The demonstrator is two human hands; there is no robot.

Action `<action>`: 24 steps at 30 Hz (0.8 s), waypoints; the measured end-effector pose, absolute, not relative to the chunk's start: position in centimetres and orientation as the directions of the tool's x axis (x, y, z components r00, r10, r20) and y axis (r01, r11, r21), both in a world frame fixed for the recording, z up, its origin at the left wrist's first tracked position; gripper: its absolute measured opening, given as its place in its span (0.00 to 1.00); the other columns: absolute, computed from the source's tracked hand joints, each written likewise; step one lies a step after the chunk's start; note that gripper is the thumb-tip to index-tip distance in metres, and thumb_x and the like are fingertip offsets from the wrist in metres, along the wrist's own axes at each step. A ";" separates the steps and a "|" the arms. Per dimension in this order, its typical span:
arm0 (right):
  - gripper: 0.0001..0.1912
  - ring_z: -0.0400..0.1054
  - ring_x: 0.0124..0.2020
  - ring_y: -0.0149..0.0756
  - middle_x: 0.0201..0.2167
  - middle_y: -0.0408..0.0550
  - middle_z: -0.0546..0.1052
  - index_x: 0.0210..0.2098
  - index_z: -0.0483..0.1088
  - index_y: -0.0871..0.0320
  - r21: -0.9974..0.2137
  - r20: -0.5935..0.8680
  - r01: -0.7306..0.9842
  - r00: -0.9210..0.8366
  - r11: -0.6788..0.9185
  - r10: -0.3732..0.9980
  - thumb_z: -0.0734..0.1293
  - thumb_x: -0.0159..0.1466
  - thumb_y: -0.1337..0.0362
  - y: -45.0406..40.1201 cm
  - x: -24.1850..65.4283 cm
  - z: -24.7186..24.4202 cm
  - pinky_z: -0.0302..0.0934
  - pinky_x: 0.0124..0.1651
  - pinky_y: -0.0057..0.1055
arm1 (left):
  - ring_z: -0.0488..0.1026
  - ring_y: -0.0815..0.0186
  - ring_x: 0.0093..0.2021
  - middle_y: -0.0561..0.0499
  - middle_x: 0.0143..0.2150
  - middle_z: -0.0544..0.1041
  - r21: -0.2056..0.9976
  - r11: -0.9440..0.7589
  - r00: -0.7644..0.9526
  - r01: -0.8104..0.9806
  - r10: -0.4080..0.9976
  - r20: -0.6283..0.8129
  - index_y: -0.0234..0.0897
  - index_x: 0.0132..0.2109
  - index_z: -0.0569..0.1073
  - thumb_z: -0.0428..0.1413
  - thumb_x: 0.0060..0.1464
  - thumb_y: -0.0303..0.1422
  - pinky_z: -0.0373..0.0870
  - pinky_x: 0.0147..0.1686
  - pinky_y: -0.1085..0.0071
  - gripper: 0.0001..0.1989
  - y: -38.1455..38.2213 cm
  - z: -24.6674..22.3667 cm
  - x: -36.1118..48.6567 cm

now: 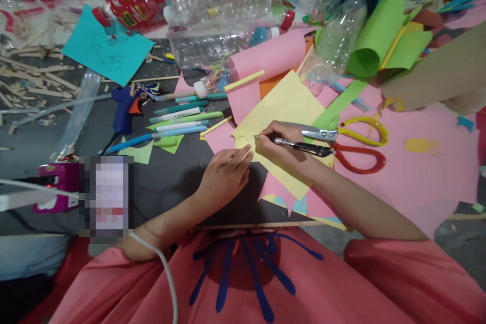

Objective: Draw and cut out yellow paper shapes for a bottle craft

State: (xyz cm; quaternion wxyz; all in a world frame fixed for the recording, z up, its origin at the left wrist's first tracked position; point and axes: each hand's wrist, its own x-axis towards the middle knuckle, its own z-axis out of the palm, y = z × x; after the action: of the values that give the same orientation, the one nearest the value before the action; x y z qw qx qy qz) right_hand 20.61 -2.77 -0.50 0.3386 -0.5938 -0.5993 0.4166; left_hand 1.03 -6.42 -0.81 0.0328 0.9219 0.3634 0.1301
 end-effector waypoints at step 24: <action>0.09 0.59 0.22 0.31 0.18 0.39 0.67 0.21 0.62 0.54 -0.925 -0.105 0.373 -0.062 -0.074 0.993 0.64 0.55 0.60 -2.8 21.4 -0.5 0.53 0.28 0.31 | 0.75 0.58 0.51 0.43 0.58 0.77 0.222 -0.698 0.692 0.681 0.712 0.117 0.34 0.56 0.72 0.50 0.63 0.27 0.73 0.51 0.57 0.17 -6.5 -0.7 1.2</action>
State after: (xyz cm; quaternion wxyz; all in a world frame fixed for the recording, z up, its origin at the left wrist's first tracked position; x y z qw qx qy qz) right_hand 21.40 -2.76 -0.50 0.3527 -0.5868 -0.5818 0.4390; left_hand 1.17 -6.46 -0.68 0.0808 0.9163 0.3799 0.0974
